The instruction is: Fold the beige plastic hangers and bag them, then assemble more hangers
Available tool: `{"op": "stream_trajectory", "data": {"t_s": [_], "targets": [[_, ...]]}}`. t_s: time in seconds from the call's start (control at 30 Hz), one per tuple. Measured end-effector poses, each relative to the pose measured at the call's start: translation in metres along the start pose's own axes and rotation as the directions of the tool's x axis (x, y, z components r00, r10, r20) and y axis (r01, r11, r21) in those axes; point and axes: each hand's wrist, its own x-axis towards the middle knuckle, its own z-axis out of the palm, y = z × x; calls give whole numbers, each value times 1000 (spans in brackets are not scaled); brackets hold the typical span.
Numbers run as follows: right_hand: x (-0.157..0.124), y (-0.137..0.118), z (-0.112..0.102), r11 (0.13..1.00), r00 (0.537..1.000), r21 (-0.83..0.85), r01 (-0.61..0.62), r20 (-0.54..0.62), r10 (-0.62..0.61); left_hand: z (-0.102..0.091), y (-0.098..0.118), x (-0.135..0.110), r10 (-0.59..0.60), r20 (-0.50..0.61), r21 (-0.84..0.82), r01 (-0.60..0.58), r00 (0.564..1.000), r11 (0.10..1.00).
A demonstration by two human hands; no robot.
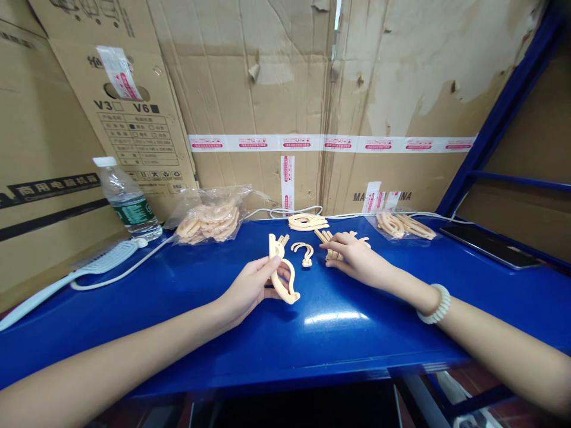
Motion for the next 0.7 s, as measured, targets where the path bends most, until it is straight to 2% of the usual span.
{"op": "stream_trajectory", "data": {"t_s": [0.07, 0.13, 0.23, 0.33, 0.4, 0.5, 0.6, 0.7], "targets": [[-1, -16, -4, 998, 994, 11, 69, -83, -68, -1, -1, 0, 12, 15, 9, -13, 1000, 1000], [-2, -34, -8, 976, 971, 51, 213, -121, -205, -2, -3, 0, 29, 36, 36, -31, 999, 999], [-5, -57, -8, 891, 891, 42, 451, -75, -448, -1, -5, -1, 56, 68, 97, -63, 996, 993], [-7, -68, -4, 825, 828, -75, 560, 24, -560, 0, -6, -3, 74, 57, 141, -82, 996, 987], [-8, -70, -2, 822, 830, -121, 557, 77, -552, 1, -6, -3, 92, 44, 165, -98, 995, 981], [-8, -66, -2, 848, 853, -95, 521, 87, -514, 0, -5, -3, 138, 29, 225, -141, 990, 964], [-7, -58, -4, 884, 884, 34, 467, 16, -468, -1, -4, -3, 194, -3, 271, -186, 981, 944], [-7, -54, -6, 907, 939, 241, 345, -82, -335, -1, -3, -4, 239, -10, 305, -224, 971, 926]]}}
